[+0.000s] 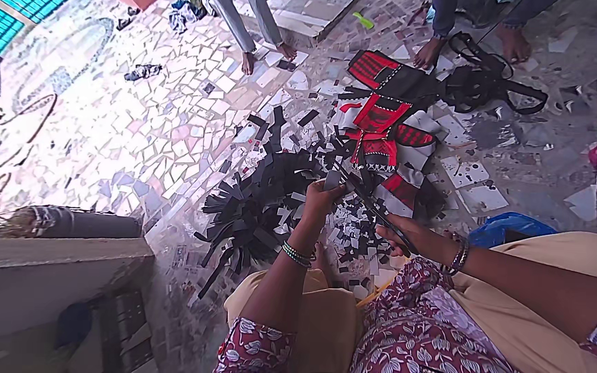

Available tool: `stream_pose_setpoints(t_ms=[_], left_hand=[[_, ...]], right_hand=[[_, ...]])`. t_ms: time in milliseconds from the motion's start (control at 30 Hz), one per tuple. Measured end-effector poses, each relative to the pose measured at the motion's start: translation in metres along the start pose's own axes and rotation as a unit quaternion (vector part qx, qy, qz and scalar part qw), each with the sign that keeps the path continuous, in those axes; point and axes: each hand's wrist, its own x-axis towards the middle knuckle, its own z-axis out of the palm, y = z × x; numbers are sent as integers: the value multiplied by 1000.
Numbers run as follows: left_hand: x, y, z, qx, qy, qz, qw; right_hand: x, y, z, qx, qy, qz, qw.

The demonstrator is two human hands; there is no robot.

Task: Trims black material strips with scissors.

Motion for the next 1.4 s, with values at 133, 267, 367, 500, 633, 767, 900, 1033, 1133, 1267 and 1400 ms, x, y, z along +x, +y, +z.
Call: stream_pose_setpoints(t_ms=[133,267,367,500,633,767,900,1033,1133,1267,1400], left_hand=[[-1,2,0,2,5,-2,1000],[-1,3,-1,6,8,-3,1000],[0,3,-2,7,7,-2,1000],[-1,2,-1,-3,-8,-7,1000],[-1,1,0,-10,-27,-14,999],[-1,0,1,-16,-13,-5,1000],[0,-2,3,-35,-9,-3,999],[1,-2,3,-42,-8,-7,999],[1,-3,2,-39,-9,-6,999],[1,-1,2,-29,-11,-11,999],[1,-1,2,-26,-13,-10,1000]], right_hand=[[1,0,-1,-14,-1,7,1000],[3,1,-2,-7,0,14,1000],[4,2,-2,1,-2,14,1000],[3,1,-1,19,-2,14,1000],[2,2,-1,15,-5,1,1000],[0,1,1,21,-6,-7,1000],[-2,-1,1,46,-6,0,999],[-2,-3,2,48,-2,4,999],[0,2,1,5,1,-8,1000],[1,3,1,-9,-1,-5,1000],[1,3,1,-12,-1,-7,1000]])
